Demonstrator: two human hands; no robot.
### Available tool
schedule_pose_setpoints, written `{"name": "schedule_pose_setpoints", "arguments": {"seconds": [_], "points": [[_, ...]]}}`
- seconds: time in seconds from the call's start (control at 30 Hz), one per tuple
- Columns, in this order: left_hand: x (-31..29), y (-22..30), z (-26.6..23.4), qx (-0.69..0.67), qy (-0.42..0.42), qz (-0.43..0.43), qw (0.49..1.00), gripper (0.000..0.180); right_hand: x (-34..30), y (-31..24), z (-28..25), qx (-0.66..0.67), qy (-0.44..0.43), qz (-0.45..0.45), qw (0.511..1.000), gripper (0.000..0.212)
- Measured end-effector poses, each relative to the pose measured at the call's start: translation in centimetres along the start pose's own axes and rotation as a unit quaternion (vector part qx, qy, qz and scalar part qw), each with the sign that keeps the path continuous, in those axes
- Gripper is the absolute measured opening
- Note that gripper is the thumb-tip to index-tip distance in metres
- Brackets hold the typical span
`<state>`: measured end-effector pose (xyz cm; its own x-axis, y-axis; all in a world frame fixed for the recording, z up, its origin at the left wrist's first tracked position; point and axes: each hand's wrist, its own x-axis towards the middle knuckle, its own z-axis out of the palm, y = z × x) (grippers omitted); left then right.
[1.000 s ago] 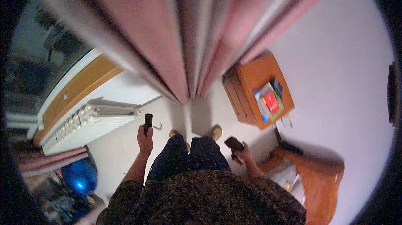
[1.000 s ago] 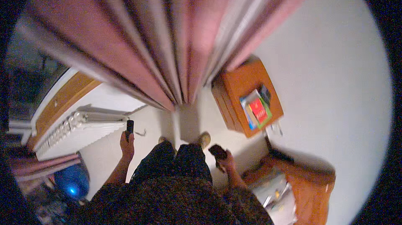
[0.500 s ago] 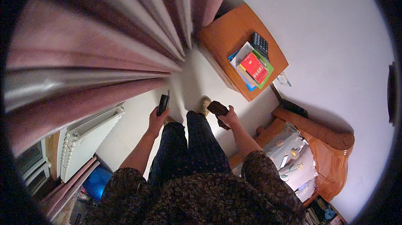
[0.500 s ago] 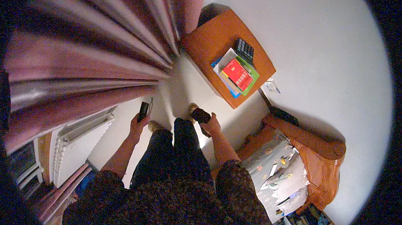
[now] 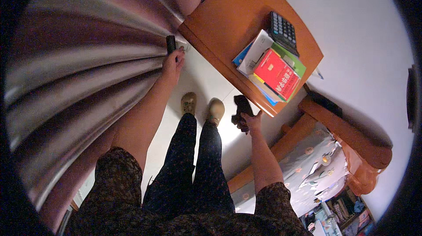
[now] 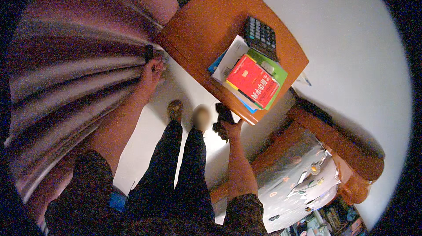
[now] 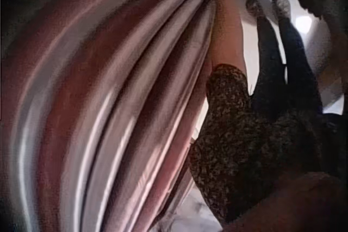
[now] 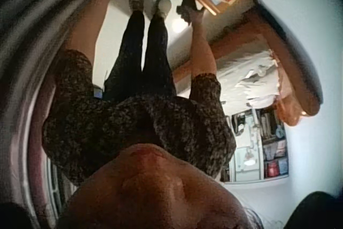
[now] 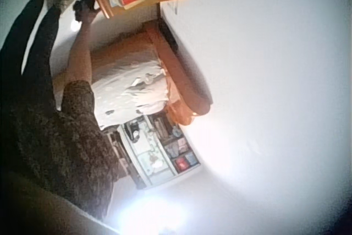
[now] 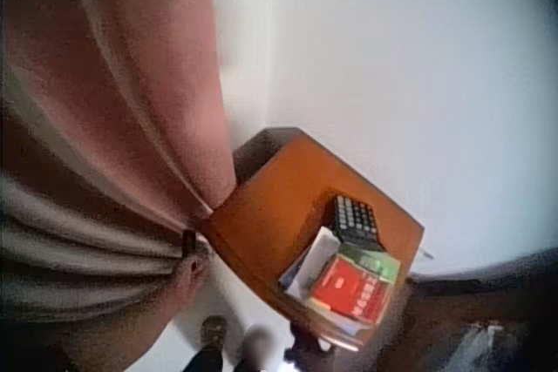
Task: The person wipes a white plastic container with a cloth, sits on a bed, opens a drawer to move an item, and places the cloth on a bedside table.
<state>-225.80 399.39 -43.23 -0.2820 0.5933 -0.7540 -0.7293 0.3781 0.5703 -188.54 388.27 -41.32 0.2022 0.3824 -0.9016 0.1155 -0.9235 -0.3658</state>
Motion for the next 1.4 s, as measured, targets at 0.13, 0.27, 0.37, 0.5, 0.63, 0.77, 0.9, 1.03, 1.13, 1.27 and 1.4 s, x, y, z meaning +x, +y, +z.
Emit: {"name": "schedule_pose_setpoints", "arguments": {"seconds": [0.13, 0.27, 0.37, 0.5, 0.63, 0.77, 0.9, 1.03, 1.13, 1.27, 1.4], "points": [[5.7, -0.3, 0.4, 0.051, -0.008, -0.012, 0.999, 0.017, 1.9, 0.7, 1.7, 0.148, 0.070, -0.166, 0.972, 0.075], [9.5, 0.3, -1.2, 0.043, -0.039, -0.082, 0.995, 0.017, 4.4, 2.7, 2.0, 0.164, 0.154, -0.206, 0.952, 0.066], [11.3, 1.9, -3.6, 0.427, -0.189, 0.154, 0.871, 0.016, 5.7, 3.5, 1.4, 0.144, 0.170, -0.238, 0.945, 0.062], [11.4, 2.0, -4.8, 0.692, -0.250, 0.284, 0.614, 0.016, 5.4, 2.9, 1.4, 0.154, 0.181, -0.187, 0.953, 0.053], [10.9, 0.7, -3.1, 0.421, -0.088, -0.025, 0.902, 0.025, 3.8, 0.5, 2.2, 0.246, 0.120, -0.133, 0.952, 0.055], [10.8, -0.3, -2.8, 0.370, -0.043, -0.019, 0.928, 0.024, 2.8, -0.6, 3.1, 0.244, 0.152, -0.133, 0.949, 0.058], [11.4, -0.3, -4.4, 0.309, -0.099, -0.036, 0.945, 0.056, 3.1, 0.8, 2.6, 0.205, 0.166, -0.153, 0.952, 0.066], [9.8, 0.2, -6.1, 0.322, -0.099, 0.020, 0.941, 0.059, 2.7, 4.2, 2.2, 0.203, 0.142, -0.123, 0.961, 0.072], [6.4, 0.6, -7.4, 0.336, -0.010, 0.085, 0.938, 0.053, 1.3, 7.1, 4.1, 0.162, 0.151, -0.198, 0.955, 0.081], [2.8, 0.5, -9.6, 0.284, -0.007, 0.081, 0.955, 0.050, -1.4, 9.4, 5.6, 0.150, 0.159, -0.097, 0.971, 0.088], [2.2, 0.5, -10.9, 0.333, -0.008, 0.097, 0.938, 0.046, -2.4, 10.0, 5.9, 0.153, 0.142, -0.129, 0.969, 0.090]]}}
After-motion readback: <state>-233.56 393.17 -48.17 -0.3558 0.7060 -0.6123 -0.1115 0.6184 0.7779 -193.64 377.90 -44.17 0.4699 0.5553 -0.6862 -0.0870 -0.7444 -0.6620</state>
